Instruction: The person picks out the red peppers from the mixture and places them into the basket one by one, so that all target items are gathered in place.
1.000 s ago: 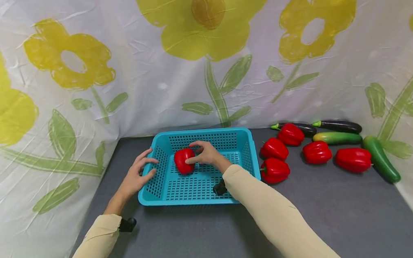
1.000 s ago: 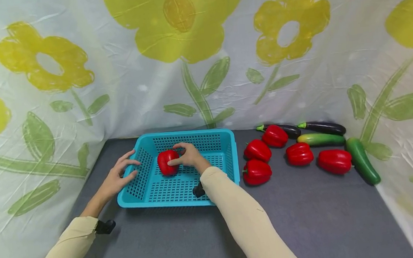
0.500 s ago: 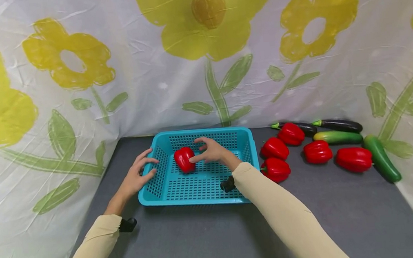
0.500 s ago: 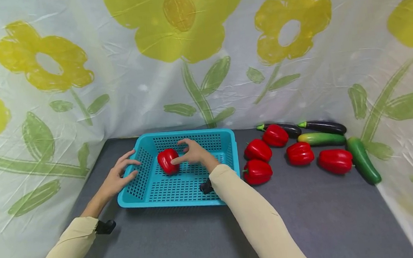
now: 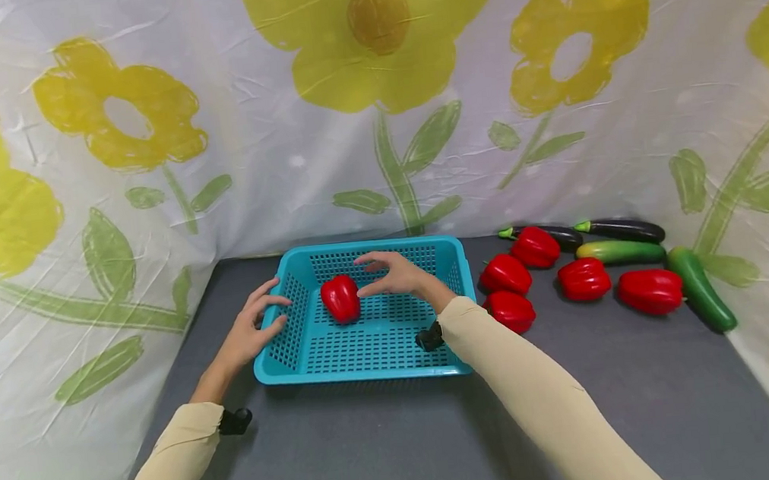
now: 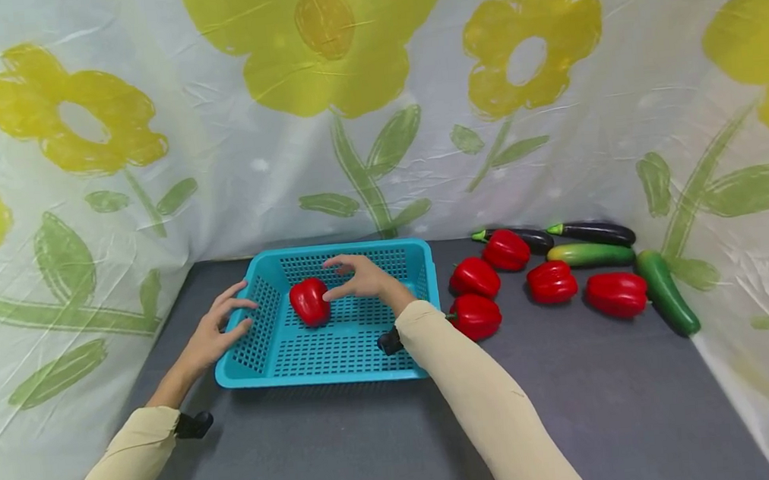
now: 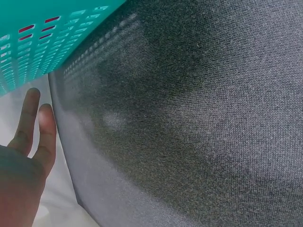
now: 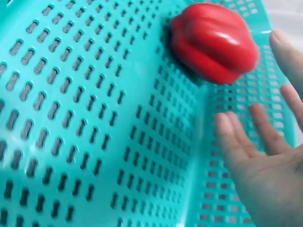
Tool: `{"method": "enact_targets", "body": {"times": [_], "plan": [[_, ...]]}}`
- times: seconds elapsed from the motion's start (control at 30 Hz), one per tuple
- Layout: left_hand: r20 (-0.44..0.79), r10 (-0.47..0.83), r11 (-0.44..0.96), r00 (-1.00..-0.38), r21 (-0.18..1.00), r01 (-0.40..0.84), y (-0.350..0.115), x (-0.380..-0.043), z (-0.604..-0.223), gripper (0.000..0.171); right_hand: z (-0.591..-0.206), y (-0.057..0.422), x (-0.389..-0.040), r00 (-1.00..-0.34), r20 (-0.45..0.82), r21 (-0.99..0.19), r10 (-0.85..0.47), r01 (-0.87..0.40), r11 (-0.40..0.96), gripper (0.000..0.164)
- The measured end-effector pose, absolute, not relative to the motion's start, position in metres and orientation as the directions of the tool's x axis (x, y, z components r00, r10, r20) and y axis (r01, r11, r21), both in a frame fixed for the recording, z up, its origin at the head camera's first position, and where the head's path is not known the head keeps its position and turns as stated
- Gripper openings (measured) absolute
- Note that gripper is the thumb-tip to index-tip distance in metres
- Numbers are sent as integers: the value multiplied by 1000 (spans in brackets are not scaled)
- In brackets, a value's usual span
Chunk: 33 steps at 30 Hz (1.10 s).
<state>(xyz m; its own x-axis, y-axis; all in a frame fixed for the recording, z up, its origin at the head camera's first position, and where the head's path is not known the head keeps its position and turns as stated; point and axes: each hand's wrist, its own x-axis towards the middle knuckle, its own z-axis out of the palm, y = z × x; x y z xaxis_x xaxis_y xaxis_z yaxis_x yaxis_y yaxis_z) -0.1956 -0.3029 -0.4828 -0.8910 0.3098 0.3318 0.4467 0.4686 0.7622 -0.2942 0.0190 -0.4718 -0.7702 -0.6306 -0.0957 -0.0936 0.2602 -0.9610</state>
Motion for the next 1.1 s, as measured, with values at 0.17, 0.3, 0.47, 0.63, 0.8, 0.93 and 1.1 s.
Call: {"method": "enact_targets", "body": {"times": [0.17, 0.3, 0.47, 0.63, 0.8, 0.93, 1.1], "plan": [[338, 317, 487, -886, 744, 457, -300, -191, -474, 25, -486, 1, -301, -747, -25, -951, -664, -187, 245, 62], [333, 310, 495, -890, 743, 450, -307, -196, -486, 26, -493, -10, -305, -726, -4, -937, -687, -237, 256, 61], [331, 310, 493, -891, 745, 448, -316, -204, -501, 27, -497, -19, -308, -737, -20, -923, -676, -246, 297, 59], [331, 314, 476, -890, 756, 449, -319, -206, -505, 26, -497, -22, -305, -796, -53, -928, -602, -184, 325, 55], [336, 315, 490, -887, 743, 456, -315, -204, -501, 26, -497, -20, -300, -823, -48, -935, -567, -163, 316, 51], [341, 317, 480, -885, 747, 459, -307, -197, -487, 25, -497, -19, -299, -819, -48, -944, -572, -150, 295, 47], [343, 313, 482, -886, 746, 459, -307, -198, -486, 25, -495, -19, -298, -819, -63, -942, -570, -139, 305, 46]]}}
